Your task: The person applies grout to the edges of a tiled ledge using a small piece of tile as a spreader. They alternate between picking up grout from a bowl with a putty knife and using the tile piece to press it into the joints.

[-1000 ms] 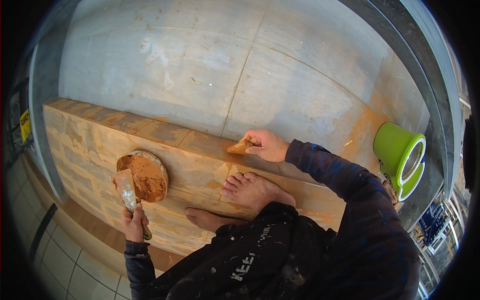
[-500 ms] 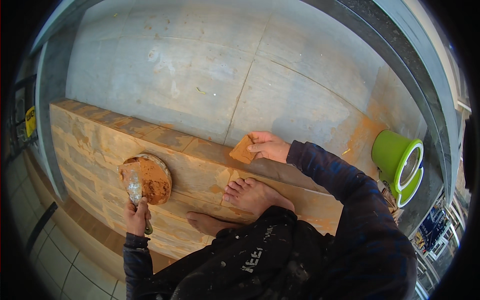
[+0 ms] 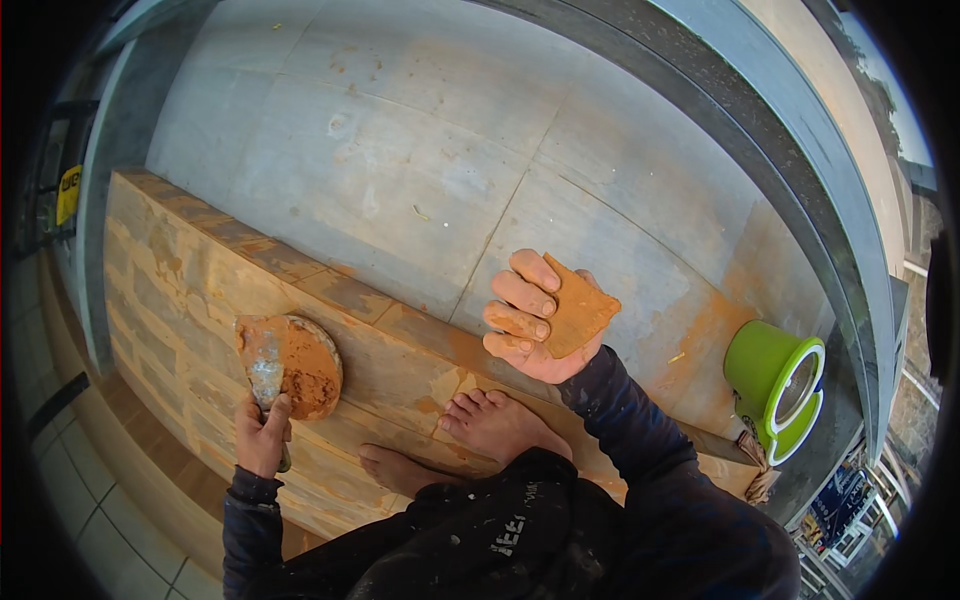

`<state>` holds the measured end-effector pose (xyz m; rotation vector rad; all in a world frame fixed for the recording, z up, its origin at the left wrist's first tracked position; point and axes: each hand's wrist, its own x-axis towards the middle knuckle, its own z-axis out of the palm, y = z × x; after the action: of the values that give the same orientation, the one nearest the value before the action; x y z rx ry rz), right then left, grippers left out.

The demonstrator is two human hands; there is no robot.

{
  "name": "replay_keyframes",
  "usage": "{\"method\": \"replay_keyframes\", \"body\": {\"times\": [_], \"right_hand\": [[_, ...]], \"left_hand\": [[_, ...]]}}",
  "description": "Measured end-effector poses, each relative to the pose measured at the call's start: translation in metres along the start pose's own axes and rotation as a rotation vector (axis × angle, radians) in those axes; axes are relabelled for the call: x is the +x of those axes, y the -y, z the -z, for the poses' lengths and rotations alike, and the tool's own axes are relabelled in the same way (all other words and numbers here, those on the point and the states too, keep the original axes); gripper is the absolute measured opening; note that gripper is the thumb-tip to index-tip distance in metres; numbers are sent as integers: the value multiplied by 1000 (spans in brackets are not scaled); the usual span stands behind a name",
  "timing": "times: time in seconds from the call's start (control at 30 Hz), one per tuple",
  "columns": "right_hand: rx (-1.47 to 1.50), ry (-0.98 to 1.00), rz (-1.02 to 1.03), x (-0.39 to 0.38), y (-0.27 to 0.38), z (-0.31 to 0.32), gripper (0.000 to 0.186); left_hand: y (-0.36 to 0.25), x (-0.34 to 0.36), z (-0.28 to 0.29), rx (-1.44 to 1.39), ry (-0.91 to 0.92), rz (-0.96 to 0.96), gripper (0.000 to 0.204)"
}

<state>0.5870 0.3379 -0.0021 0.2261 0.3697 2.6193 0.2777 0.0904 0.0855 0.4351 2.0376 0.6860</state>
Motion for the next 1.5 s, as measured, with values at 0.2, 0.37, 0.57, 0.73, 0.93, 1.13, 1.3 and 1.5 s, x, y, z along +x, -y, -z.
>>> {"method": "replay_keyframes", "body": {"times": [0.2,0.37,0.57,0.73,0.93,1.13,1.3,1.5], "right_hand": [[17,96,-56,18,-9,-3,11],[45,124,-97,27,-16,-3,15],[69,122,-120,29,-19,0,17],[94,55,-143,29,-21,0,14],[129,34,-194,37,-27,7,13],[213,4,-316,55,-59,23,14],[-578,-454,-414,87,-93,18,25],[-11,-239,-671,129,-157,47,22]], "left_hand": [[-25,-10,-15,11,8,-14,39],[-25,-14,-13,12,38,13,40],[-20,-22,-11,-20,17,41,39],[-5,-32,-2,-27,-24,82,37],[4,-53,4,-52,-87,130,33],[20,-109,12,-134,-239,216,32],[46,-169,22,-230,-367,271,29],[75,-262,9,-357,-612,341,34]]}}
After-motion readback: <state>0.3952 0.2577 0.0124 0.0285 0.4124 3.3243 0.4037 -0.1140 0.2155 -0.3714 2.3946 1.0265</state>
